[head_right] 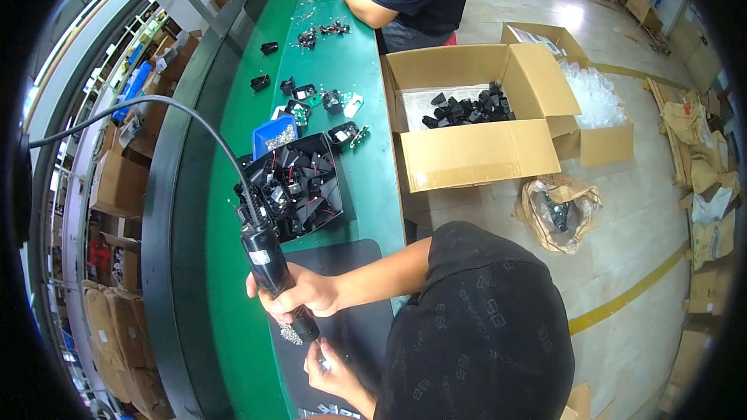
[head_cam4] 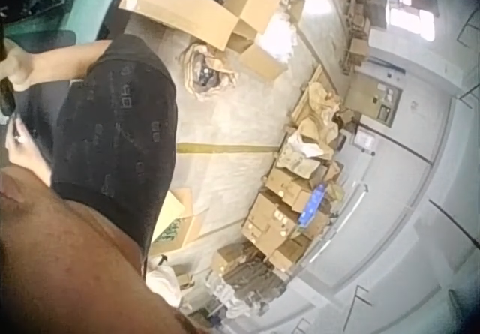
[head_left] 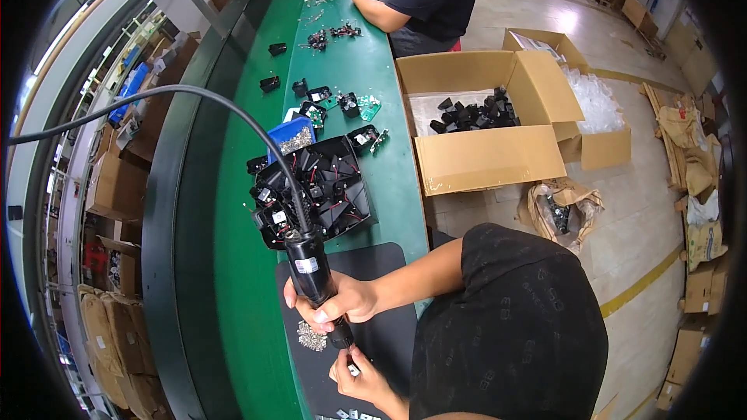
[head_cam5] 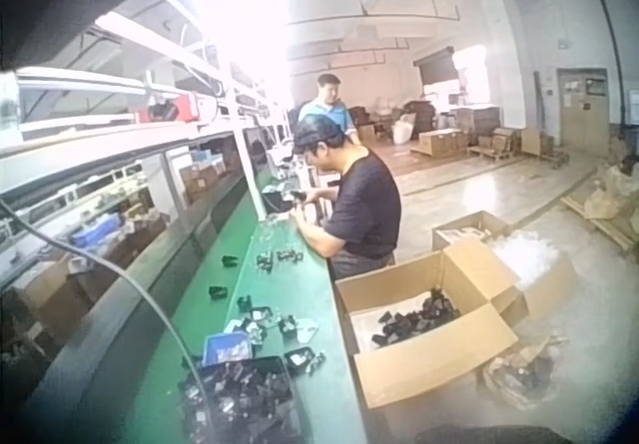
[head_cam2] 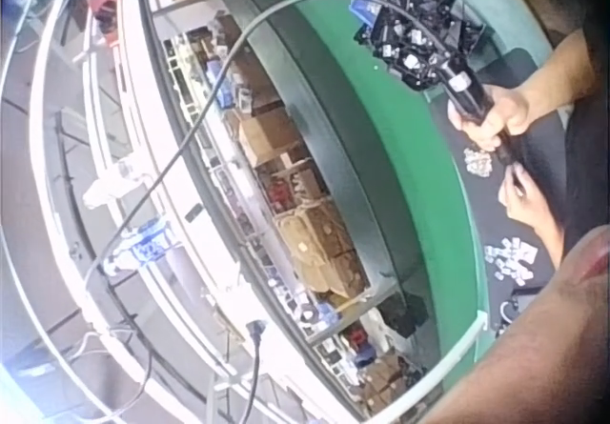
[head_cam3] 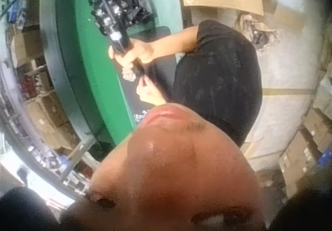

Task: The person assembles small electronic components, including electronic housings, screws, metal plates, and circuit boards, at a workbench. The assembly is performed using an electric screwdriver.

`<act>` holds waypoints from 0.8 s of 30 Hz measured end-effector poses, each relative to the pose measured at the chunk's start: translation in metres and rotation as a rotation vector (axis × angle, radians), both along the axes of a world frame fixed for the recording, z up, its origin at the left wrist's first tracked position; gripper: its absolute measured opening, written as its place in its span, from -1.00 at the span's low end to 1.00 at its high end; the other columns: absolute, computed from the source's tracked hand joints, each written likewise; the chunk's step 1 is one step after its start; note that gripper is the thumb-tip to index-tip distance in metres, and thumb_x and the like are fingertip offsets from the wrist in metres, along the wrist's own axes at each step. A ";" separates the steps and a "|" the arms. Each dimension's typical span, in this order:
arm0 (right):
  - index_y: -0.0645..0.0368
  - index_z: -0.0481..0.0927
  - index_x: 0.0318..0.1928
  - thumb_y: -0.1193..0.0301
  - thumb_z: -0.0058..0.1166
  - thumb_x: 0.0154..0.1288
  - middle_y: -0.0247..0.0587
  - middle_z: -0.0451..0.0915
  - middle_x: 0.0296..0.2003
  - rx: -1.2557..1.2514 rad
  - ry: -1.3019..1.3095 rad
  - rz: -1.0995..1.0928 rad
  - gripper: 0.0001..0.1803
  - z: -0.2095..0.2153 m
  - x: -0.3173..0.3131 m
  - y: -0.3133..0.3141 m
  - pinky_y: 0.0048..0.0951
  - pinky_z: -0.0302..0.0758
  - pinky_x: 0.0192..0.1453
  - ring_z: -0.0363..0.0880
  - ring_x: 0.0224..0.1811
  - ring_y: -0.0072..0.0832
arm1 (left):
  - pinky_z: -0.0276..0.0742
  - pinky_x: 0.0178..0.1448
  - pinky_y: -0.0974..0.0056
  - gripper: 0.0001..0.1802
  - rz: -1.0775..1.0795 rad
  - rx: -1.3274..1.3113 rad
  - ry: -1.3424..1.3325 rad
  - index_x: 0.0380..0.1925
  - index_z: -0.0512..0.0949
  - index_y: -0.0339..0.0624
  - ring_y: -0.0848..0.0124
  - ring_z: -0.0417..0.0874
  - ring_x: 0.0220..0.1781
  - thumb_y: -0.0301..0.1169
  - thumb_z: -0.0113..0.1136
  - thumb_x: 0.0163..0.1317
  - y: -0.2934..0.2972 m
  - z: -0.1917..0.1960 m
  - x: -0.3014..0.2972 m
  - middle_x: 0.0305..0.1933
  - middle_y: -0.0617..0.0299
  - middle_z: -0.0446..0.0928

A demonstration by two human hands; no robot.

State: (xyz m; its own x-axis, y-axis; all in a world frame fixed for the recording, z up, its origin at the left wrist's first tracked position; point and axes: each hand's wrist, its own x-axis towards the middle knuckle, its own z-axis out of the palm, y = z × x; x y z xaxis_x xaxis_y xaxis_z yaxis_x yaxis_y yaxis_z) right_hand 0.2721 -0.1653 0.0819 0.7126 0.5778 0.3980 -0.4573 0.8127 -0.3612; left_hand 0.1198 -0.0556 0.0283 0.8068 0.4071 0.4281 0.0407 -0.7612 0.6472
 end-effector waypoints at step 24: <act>0.14 0.31 0.02 0.50 0.09 0.10 -0.37 0.37 -0.52 0.006 0.003 0.078 -0.56 -0.011 0.000 0.009 -0.47 0.38 -0.33 0.40 -0.51 -0.60 | 0.48 -0.26 0.22 -0.84 -0.125 0.020 -0.093 -0.27 0.65 -0.25 0.27 0.52 -0.44 -0.43 0.23 0.17 0.012 0.003 -0.009 -0.53 0.16 0.56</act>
